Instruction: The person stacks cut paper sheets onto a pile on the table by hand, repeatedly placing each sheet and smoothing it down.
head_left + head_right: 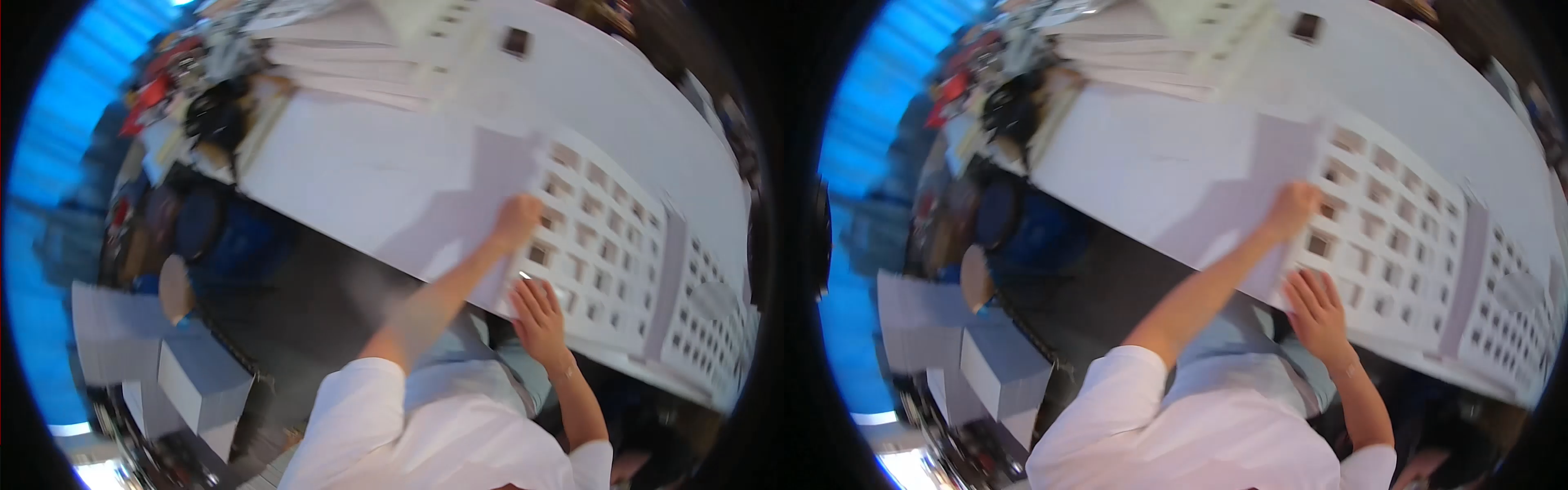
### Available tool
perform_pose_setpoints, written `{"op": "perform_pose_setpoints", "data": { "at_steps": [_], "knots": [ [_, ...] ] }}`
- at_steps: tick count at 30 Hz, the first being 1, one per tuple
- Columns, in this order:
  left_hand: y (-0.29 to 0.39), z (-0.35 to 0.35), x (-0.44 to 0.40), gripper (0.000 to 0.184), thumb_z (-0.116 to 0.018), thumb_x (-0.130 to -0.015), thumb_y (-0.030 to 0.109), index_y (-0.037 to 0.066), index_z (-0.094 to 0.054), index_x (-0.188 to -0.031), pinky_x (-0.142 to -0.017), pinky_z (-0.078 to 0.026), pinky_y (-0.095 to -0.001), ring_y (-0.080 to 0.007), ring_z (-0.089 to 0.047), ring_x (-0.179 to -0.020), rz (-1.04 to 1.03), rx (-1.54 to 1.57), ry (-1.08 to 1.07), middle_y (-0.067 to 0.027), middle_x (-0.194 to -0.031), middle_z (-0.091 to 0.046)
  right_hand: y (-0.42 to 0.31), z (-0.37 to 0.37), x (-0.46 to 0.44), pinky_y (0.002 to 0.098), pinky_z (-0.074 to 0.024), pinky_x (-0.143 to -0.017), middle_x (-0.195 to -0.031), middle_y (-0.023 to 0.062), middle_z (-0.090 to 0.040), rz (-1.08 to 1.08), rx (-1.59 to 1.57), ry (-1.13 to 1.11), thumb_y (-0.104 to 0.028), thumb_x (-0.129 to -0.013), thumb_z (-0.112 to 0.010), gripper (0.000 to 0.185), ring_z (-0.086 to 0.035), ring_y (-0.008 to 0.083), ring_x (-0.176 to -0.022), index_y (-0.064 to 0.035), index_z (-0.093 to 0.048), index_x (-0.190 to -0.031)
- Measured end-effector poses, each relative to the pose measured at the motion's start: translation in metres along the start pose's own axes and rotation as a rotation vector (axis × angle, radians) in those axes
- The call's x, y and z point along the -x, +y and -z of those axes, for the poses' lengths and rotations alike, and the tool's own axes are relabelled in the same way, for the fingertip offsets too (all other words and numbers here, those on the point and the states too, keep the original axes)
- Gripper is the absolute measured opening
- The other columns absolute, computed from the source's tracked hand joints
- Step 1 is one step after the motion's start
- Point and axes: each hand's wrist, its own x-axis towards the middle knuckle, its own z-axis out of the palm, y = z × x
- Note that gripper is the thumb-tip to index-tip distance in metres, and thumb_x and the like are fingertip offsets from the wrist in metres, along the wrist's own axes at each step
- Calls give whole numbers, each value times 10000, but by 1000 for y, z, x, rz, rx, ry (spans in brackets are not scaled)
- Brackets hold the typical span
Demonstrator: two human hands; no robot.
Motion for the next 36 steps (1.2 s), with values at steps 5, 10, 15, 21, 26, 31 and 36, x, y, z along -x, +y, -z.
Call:
{"op": "perform_pose_setpoints", "data": {
  "at_steps": [5, 10, 15, 21, 26, 31, 36],
  "knots": [
    [19, 8, 2, 342, -559, -933, 273, -37, -658, -826, -712, -525, -478, -399, -694, -735, 135, 22, 41, -231, -727, -685, 1, -10, 5, 559, -264, -1192, -1464, 135, -527, -22, 22, -15, -133, -824, -692, 590, -453, 333, -1396, -49, -547, -1389],
    [72, 37, -18, 350, -598, -975, 305, 4, -626, -1151, -913, -482, -488, -395, -597, -1127, -103, -259, 252, -241, -1157, -664, -7, -9, 0, 514, -292, -1194, -1469, 69, -532, -70, 39, -1, -191, -855, -699, 570, -461, 298, -1384, -82, -553, -1395],
    [88, 24, -68, 711, -473, -1029, 454, -34, -313, -1521, -1203, -224, -517, -335, -238, -1504, -441, -623, 129, -219, -1610, -272, -12, -9, -1, 497, -331, -1176, -1472, 38, -534, -97, 48, 48, -217, -863, -698, 571, -493, 267, -1350, -99, -554, -1402],
    [29, -11, -97, 827, -407, -1015, 565, -11, -207, -1574, -1253, -57, -492, -244, -53, -1558, -130, -864, -115, -124, -1672, -156, -11, -23, 2, 454, -385, -1123, -1468, 31, -543, -135, 84, 173, -227, -823, -721, 585, -531, 240, -1303, -111, -579, -1379],
    [20, -12, -102, 853, -464, -997, 558, -39, -230, -1558, -1248, -89, -484, -273, -80, -1555, -96, -839, -157, -169, -1668, -148, -7, -50, 13, 451, -410, -1085, -1467, 36, -542, -217, -48, 52, -227, -794, -731, 594, -527, 242, -1297, -116, -590, -1360],
    [13, -7, -75, 830, -447, -1029, 494, -121, -208, -1531, -1244, -91, -486, -375, -129, -1534, -195, -697, -119, -282, -1627, -179, -10, -39, 17, 473, -382, -1110, -1520, 59, -475, -123, 15, 255, -257, -856, -668, 578, -485, 262, -1340, -95, -531, -1395],
    [56, 1, 22, 807, -454, -1044, 424, -188, -185, -1496, -1249, -125, -454, -413, -120, -1522, -245, -793, -161, -325, -1600, -187, -11, -46, 16, 486, -384, -1103, -1477, 63, -504, -110, -5, 381, -222, -850, -673, 545, -490, 278, -1318, -81, -542, -1359]
  ]
}}
